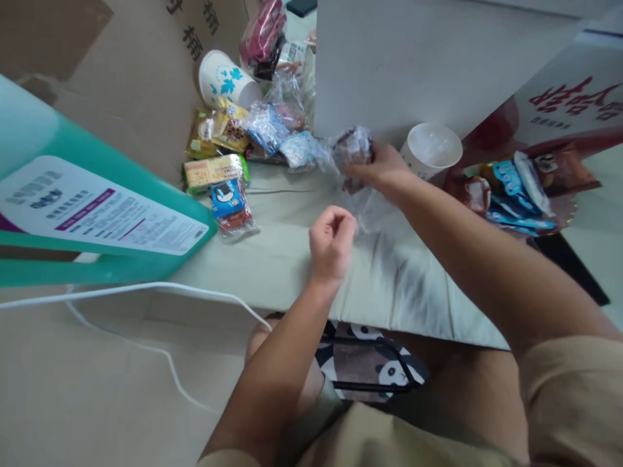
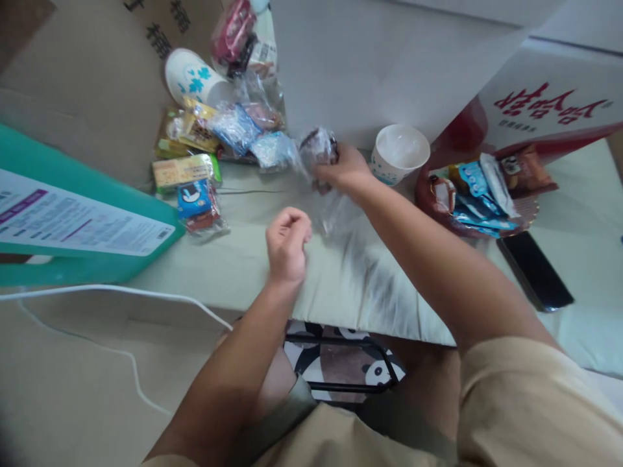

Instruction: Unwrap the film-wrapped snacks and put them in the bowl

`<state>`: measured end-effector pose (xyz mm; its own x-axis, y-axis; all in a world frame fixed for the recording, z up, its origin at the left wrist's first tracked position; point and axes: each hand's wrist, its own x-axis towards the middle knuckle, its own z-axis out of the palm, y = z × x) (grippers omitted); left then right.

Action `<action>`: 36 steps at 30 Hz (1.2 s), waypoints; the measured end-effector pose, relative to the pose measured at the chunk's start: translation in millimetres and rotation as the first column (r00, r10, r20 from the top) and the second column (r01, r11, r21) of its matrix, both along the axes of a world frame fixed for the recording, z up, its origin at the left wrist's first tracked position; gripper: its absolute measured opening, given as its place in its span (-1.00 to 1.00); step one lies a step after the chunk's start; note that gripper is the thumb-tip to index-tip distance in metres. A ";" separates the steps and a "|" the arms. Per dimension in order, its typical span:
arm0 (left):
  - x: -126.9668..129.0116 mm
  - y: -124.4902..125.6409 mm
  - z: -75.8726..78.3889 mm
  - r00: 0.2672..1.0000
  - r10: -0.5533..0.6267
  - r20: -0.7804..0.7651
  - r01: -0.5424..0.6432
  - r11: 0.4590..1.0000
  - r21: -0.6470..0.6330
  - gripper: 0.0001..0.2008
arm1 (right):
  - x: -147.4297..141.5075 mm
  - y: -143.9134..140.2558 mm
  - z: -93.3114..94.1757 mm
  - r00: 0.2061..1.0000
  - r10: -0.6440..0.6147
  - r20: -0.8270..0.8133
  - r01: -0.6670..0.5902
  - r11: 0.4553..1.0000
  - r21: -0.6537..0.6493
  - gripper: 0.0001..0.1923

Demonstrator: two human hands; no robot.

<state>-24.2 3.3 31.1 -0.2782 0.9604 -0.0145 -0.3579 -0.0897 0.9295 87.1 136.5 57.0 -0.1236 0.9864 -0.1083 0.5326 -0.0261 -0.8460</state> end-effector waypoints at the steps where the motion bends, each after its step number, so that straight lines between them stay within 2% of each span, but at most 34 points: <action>1: -1.9 1.5 -1.7 0.997 0.080 0.016 -0.079 0.997 -0.012 -0.80 | 11.9 -22.5 1.5 0.989 0.010 -0.146 -0.012 1.000 -0.010 -0.65; 2: -2.7 2.3 -3.2 0.994 0.096 0.045 -0.094 0.995 -0.045 -0.82 | 24.0 -46.8 1.2 0.970 0.009 -0.245 -0.012 1.000 -0.010 -0.54; 3: -1.9 2.1 -4.6 0.996 0.037 0.085 -0.029 0.996 -0.088 -0.79 | 35.8 -71.3 -0.9 0.948 -0.005 -0.320 0.003 1.000 -0.006 -0.45; 4: 0.4 0.8 -5.8 0.987 -0.093 0.128 0.109 0.986 -0.125 -0.69 | 46.9 -94.9 -4.9 0.928 -0.018 -0.373 0.012 1.000 -0.019 -0.38; 6: 8.9 -4.7 -7.4 0.900 -0.399 0.176 0.424 0.894 -0.145 -0.47 | 66.6 -134.4 -17.0 0.907 -0.051 -0.417 0.030 0.998 -0.057 -0.32; 7: 14.0 -8.3 -7.8 0.850 -0.498 0.171 0.522 0.841 -0.143 -0.43 | 75.9 -148.7 -24.2 0.903 -0.069 -0.424 0.040 0.996 -0.075 -0.32; 8: 18.9 -12.0 -8.0 0.823 -0.545 0.160 0.566 0.812 -0.145 -0.43 | 85.2 -159.2 -31.5 0.896 -0.085 -0.435 0.047 0.994 -0.099 -0.35; 10: 26.6 -17.7 -7.6 0.834 -0.520 0.185 0.549 0.818 -0.175 -0.48 | 104.4 -170.3 -45.2 0.889 -0.106 -0.445 0.060 0.991 -0.116 -0.50; 11: 29.1 -19.3 -7.1 0.848 -0.480 0.226 0.523 0.828 -0.203 -0.50 | 114.1 -172.8 -50.9 0.899 -0.102 -0.426 0.075 0.994 -0.079 -0.55; 13: 32.1 -19.6 -6.1 0.851 -0.420 0.316 0.505 0.819 -0.272 -0.50 | 130.6 -176.0 -58.9 0.955 -0.034 -0.296 0.076 0.989 0.131 -0.54; 15: 35.4 -17.6 -6.4 0.844 -0.410 0.345 0.518 0.790 -0.329 -0.48 | 140.3 -180.9 -61.9 0.994 0.071 -0.082 -0.033 0.920 0.391 -0.42; 16: 38.0 -16.3 -7.5 0.841 -0.425 0.335 0.529 0.775 -0.345 -0.46 | 142.1 -184.2 -61.6 0.993 0.117 0.011 -0.108 0.874 0.474 -0.40; 18: 45.4 -14.5 -11.7 0.838 -0.474 0.269 0.543 0.767 -0.340 -0.42 | 141.8 -190.0 -58.3 0.980 0.174 0.094 -0.197 0.811 0.551 -0.60; 20: 54.3 -13.7 -17.6 0.826 -0.539 0.161 0.562 0.773 -0.295 -0.41 | 140.1 -191.7 -54.0 0.981 0.182 0.065 -0.186 0.799 0.571 -0.87; 21: 58.5 -13.7 -20.6 0.813 -0.574 0.104 0.579 0.771 -0.265 -0.41 | 140.0 -190.5 -52.4 0.985 0.168 0.032 -0.156 0.808 0.568 -0.93; 24: 68.1 -14.0 -26.8 0.757 -0.654 0.001 0.640 0.740 -0.209 -0.42 | 143.0 -181.2 -51.0 0.997 0.051 -0.050 -0.019 0.861 0.509 -0.86; 28: 75.6 -15.2 -27.2 0.667 -0.728 0.157 0.743 0.635 -0.212 -0.39 | 145.5 -171.1 -53.1 0.990 -0.125 -0.072 0.143 0.911 0.387 -0.76; 30: 78.4 -16.0 -27.1 0.678 -0.725 0.120 0.733 0.655 -0.183 -0.35 | 145.2 -170.0 -52.0 0.983 -0.160 -0.086 0.179 0.934 0.310 -0.72; 33: 78.1 -15.1 -30.3 0.777 -0.625 -0.079 0.611 0.778 -0.149 -0.41 | 151.0 -170.6 -46.6 0.994 -0.070 -0.084 0.090 0.960 0.264 -0.73; 35: 72.7 -11.8 -33.4 0.847 -0.522 -0.105 0.507 0.851 -0.141 -0.46 | 162.4 -170.5 -43.2 1.000 0.016 -0.008 -0.012 0.955 0.297 -0.77; 36: 68.3 -9.4 -34.5 0.881 -0.465 -0.085 0.451 0.882 -0.138 -0.46 | 170.1 -170.1 -42.7 0.998 0.012 0.064 -0.031 0.947 0.318 -0.78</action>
<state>44.2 -6.1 -3.5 0.1862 0.9748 -0.1228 -0.2270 0.1643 0.9599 257.2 -33.5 14.3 -0.1482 0.9678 0.2037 0.5804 0.2519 -0.7744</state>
